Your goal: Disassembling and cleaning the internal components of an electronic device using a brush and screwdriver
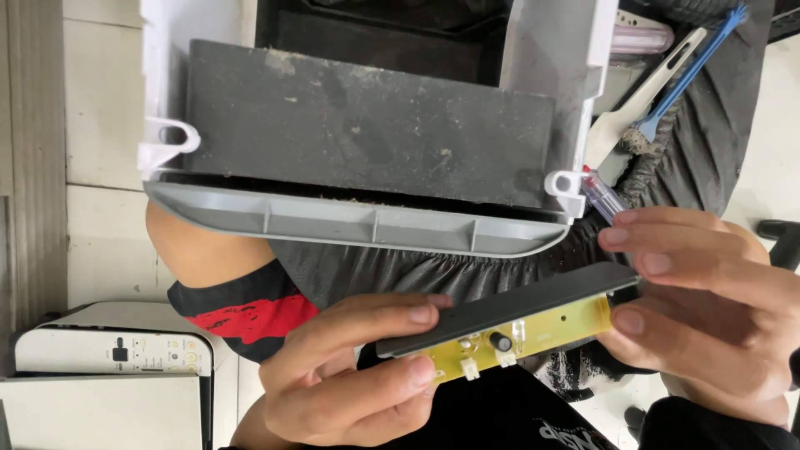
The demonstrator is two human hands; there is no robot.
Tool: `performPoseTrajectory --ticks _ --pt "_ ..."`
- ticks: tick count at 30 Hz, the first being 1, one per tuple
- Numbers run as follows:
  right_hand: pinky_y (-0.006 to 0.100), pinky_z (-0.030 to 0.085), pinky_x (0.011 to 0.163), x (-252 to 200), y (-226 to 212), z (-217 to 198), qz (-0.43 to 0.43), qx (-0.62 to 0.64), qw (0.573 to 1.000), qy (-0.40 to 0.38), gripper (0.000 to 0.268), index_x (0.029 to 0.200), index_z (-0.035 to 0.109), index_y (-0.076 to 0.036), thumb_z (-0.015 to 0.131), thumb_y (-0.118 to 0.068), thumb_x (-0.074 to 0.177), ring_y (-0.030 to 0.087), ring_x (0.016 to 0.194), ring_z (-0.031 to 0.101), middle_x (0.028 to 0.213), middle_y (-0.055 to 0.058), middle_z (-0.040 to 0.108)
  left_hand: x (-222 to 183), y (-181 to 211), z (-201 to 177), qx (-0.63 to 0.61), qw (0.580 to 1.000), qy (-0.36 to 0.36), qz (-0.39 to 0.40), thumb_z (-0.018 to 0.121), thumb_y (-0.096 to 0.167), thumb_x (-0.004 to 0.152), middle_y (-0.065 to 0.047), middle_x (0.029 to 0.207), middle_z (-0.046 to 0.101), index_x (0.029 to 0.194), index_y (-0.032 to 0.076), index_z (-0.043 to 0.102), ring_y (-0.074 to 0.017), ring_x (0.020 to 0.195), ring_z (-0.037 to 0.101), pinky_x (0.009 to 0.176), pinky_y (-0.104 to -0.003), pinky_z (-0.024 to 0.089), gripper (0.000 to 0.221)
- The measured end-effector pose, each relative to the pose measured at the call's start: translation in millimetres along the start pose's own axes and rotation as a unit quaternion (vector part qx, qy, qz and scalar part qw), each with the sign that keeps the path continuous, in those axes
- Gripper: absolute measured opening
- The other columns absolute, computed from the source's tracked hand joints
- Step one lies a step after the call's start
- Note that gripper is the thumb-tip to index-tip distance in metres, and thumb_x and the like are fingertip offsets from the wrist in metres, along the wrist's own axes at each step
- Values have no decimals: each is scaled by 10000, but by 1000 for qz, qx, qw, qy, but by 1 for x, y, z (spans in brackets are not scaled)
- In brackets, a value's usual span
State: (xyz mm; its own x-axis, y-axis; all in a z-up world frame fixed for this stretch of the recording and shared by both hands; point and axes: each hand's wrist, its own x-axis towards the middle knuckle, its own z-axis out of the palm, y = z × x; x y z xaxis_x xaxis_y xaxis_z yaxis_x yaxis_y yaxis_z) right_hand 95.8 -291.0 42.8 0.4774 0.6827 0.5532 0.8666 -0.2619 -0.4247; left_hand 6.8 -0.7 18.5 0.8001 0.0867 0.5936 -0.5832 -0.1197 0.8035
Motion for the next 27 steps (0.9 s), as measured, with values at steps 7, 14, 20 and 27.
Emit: performPoseTrajectory --ticks 7,14,20,27 --pt "538 692 896 -2 21 3 -98 3 994 57 214 916 571 -13 771 -84 892 467 977 721 1120 253 510 -1 -4 10 0 1000 -8 -11 740 7 920 -249 1170 663 1081 53 675 -399 1007 849 922 -392 778 180" --pt "474 761 826 -5 23 7 -111 21 991 71 218 965 561 32 761 -20 895 392 916 720 1097 252 456 -3 -12 19 7 999 41 -12 701 17 918 -292 1069 664 1037 65 673 -361 911 836 852 -394 796 131" --pt "457 744 1001 -3 -7 -16 58 4 996 -60 435 1050 654 21 906 -234 803 488 1124 779 1250 203 478 -1 -18 21 -11 999 49 -10 710 -28 885 -275 1047 653 985 44 662 -329 926 805 858 -429 799 132" --pt "344 674 1010 5 -9 -19 83 -25 985 -152 266 1099 709 -23 793 -110 862 406 1161 758 1239 168 487 -6 -22 13 -25 999 7 -26 685 -9 930 -259 1151 625 1028 53 626 -419 1001 804 928 -474 782 130"
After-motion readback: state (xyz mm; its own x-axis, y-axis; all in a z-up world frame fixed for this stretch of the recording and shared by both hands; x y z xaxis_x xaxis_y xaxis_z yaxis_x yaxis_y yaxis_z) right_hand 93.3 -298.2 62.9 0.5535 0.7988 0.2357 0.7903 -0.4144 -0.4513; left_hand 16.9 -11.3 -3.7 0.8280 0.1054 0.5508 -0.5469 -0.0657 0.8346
